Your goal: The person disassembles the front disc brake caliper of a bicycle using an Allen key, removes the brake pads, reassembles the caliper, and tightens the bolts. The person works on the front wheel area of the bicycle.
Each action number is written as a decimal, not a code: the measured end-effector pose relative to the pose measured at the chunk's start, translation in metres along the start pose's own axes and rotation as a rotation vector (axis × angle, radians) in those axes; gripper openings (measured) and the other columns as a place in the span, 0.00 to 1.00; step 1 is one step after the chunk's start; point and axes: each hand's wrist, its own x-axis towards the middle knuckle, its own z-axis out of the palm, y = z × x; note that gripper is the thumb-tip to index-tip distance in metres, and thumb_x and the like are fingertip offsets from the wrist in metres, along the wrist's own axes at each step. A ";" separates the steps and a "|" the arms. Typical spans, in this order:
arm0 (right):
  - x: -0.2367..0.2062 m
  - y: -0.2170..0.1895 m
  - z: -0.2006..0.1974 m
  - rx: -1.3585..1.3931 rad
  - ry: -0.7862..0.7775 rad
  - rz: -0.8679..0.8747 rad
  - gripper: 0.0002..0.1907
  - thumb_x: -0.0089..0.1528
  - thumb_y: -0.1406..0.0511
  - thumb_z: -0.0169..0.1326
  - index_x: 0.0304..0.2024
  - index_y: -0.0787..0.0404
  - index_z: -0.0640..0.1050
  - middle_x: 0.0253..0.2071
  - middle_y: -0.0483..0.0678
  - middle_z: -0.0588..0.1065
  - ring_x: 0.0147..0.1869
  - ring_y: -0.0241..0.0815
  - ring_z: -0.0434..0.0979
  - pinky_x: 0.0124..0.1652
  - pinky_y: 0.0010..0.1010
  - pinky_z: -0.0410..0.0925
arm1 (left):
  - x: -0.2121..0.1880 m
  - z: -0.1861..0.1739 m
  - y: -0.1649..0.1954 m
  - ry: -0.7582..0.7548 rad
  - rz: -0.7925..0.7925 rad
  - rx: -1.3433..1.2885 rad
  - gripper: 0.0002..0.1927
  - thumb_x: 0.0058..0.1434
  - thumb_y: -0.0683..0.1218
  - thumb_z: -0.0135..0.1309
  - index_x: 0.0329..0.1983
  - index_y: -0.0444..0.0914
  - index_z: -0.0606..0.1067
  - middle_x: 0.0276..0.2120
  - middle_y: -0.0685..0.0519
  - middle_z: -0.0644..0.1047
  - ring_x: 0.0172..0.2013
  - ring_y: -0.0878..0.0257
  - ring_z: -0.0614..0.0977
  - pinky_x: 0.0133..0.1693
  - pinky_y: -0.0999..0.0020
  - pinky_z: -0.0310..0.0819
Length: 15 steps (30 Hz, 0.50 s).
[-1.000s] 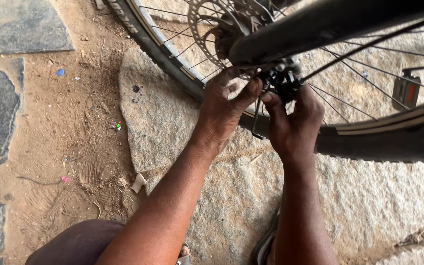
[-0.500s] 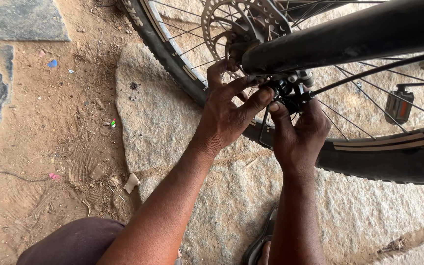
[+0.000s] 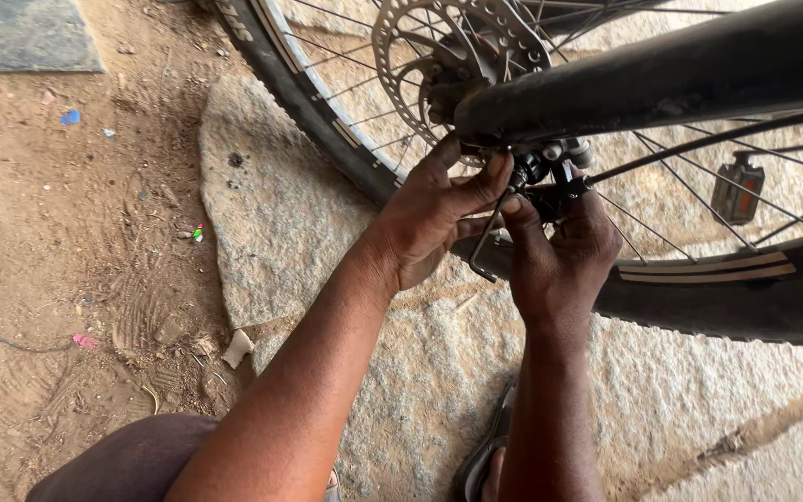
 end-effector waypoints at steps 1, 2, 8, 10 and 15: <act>0.000 -0.001 0.001 -0.011 0.010 0.019 0.16 0.67 0.61 0.68 0.48 0.66 0.79 0.39 0.47 0.81 0.43 0.36 0.82 0.42 0.25 0.75 | 0.001 0.001 -0.002 0.007 0.000 -0.091 0.52 0.47 0.67 0.69 0.71 0.47 0.63 0.53 0.43 0.79 0.57 0.51 0.79 0.55 0.43 0.77; 0.001 -0.003 0.002 -0.019 0.024 0.035 0.15 0.67 0.61 0.68 0.47 0.66 0.79 0.38 0.47 0.81 0.42 0.36 0.83 0.42 0.26 0.76 | 0.002 0.002 -0.003 0.025 -0.012 -0.106 0.49 0.47 0.65 0.70 0.70 0.47 0.64 0.51 0.45 0.80 0.56 0.52 0.80 0.55 0.44 0.77; 0.002 -0.017 0.009 -0.055 0.029 0.123 0.16 0.65 0.61 0.68 0.46 0.66 0.79 0.36 0.48 0.81 0.41 0.35 0.83 0.40 0.26 0.76 | 0.002 -0.011 0.006 0.040 -0.085 -0.045 0.37 0.53 0.61 0.68 0.63 0.42 0.73 0.44 0.48 0.82 0.50 0.53 0.82 0.49 0.51 0.77; 0.003 -0.021 0.012 -0.082 0.037 0.138 0.16 0.65 0.61 0.68 0.46 0.66 0.79 0.36 0.48 0.82 0.40 0.35 0.83 0.39 0.26 0.76 | 0.002 -0.016 0.012 0.006 -0.119 0.001 0.34 0.54 0.62 0.66 0.61 0.42 0.75 0.43 0.48 0.82 0.48 0.55 0.83 0.48 0.54 0.79; 0.004 -0.029 0.021 -0.182 0.056 0.062 0.15 0.66 0.61 0.67 0.45 0.66 0.79 0.35 0.49 0.82 0.39 0.36 0.81 0.39 0.28 0.72 | -0.001 -0.016 0.026 -0.023 -0.133 -0.110 0.35 0.56 0.58 0.65 0.64 0.40 0.70 0.45 0.51 0.82 0.48 0.58 0.83 0.47 0.54 0.82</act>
